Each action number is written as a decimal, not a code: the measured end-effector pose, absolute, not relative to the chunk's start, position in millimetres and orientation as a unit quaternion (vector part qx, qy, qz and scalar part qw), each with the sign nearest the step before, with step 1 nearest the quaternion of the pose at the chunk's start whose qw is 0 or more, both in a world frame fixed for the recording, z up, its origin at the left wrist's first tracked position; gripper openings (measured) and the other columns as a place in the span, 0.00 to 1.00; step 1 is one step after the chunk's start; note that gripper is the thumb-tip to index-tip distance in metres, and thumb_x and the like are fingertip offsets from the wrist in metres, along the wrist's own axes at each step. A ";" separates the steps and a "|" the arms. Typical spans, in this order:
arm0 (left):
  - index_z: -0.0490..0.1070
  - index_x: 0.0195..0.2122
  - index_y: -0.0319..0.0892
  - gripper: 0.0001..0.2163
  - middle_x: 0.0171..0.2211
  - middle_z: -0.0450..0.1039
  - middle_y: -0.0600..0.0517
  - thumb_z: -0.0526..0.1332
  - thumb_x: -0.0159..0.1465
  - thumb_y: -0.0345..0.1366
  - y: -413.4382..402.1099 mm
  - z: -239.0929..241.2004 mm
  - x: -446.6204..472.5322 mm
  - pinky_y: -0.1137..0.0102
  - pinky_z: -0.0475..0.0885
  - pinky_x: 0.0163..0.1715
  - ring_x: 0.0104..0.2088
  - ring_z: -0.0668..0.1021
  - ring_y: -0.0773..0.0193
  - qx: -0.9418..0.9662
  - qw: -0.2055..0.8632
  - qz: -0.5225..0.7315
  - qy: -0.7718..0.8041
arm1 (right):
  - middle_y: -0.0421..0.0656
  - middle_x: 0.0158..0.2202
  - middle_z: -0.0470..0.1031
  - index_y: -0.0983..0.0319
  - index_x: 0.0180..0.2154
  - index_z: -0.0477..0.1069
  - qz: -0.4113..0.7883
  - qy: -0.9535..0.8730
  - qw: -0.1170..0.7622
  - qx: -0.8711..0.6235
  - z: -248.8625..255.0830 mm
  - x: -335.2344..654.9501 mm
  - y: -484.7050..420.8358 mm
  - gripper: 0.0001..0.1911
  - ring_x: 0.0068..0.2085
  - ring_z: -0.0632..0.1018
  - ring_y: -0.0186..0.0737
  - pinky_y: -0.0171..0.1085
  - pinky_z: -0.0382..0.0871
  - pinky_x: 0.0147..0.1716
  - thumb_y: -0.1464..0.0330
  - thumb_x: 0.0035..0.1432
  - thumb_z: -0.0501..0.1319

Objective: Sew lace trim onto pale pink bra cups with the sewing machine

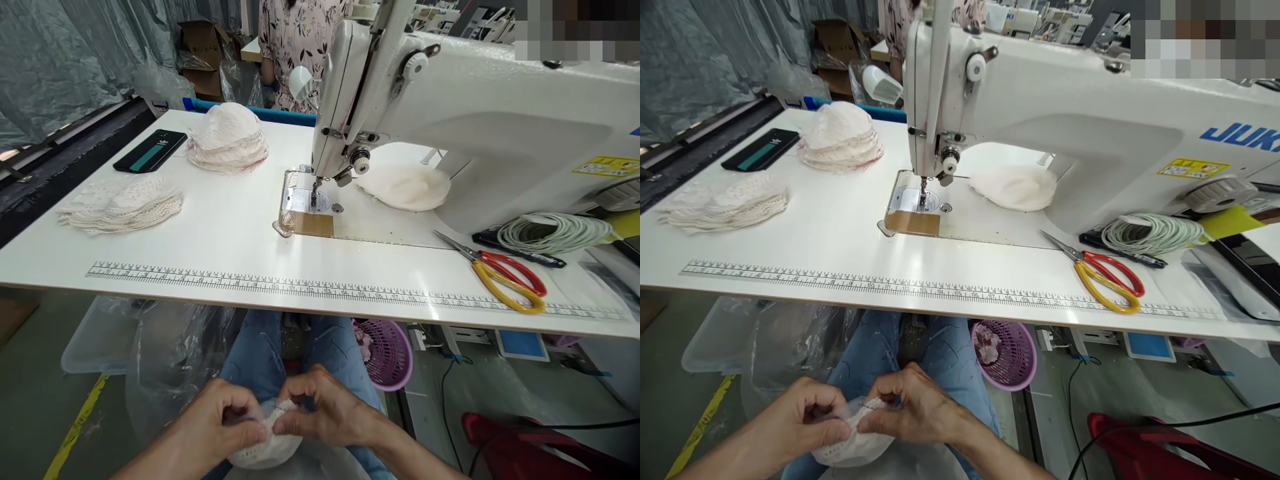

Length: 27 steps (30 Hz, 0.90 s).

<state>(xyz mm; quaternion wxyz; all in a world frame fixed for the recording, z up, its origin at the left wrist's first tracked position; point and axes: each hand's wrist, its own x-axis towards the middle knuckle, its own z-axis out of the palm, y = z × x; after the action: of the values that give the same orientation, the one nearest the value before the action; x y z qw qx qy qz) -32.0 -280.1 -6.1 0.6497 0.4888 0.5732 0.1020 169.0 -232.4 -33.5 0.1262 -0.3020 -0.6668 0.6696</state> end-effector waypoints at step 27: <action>0.64 0.20 0.40 0.13 0.16 0.51 0.61 0.61 0.54 0.43 -284.7 -19.9 -33.9 0.73 0.48 0.20 0.20 0.55 0.71 0.479 0.659 0.094 0.572 | 0.38 0.22 0.66 0.66 0.30 0.75 0.695 -0.638 0.127 -0.307 -36.6 176.8 -234.0 0.12 0.26 0.65 0.30 0.28 0.57 0.24 0.62 0.53 0.61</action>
<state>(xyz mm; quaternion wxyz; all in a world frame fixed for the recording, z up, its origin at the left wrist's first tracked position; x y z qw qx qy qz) -33.9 -284.7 -19.9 0.6593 0.4788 0.5721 0.0940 176.8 -234.0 -36.6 0.1270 -0.3071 -0.6381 0.6945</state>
